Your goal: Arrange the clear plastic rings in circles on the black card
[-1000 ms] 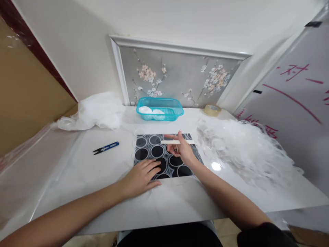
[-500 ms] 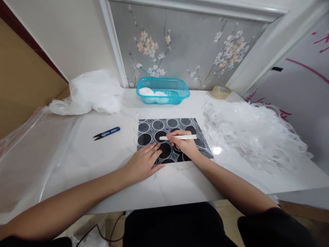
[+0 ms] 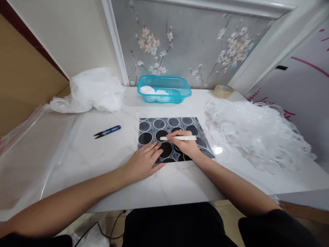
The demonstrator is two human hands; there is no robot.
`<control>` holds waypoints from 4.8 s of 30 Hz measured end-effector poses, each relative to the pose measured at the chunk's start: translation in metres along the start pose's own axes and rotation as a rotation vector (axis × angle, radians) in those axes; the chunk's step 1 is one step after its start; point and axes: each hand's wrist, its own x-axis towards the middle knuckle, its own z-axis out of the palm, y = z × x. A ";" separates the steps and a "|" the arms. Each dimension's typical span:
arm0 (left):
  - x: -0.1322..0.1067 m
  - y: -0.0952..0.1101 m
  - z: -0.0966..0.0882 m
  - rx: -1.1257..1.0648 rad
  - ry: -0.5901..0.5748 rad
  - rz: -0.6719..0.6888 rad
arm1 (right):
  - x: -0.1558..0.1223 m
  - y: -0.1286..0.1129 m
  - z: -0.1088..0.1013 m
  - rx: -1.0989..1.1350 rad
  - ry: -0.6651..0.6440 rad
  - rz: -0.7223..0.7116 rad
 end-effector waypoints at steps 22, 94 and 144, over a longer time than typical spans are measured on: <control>-0.005 0.004 0.005 -0.002 0.025 -0.109 | 0.007 -0.010 0.035 -0.617 -0.174 -0.149; -0.014 0.028 -0.013 0.244 -0.149 -0.260 | 0.027 -0.034 0.061 -0.904 -0.604 -0.630; -0.021 -0.026 -0.047 -0.654 -0.327 -0.914 | 0.100 -0.096 -0.096 0.924 0.257 -0.191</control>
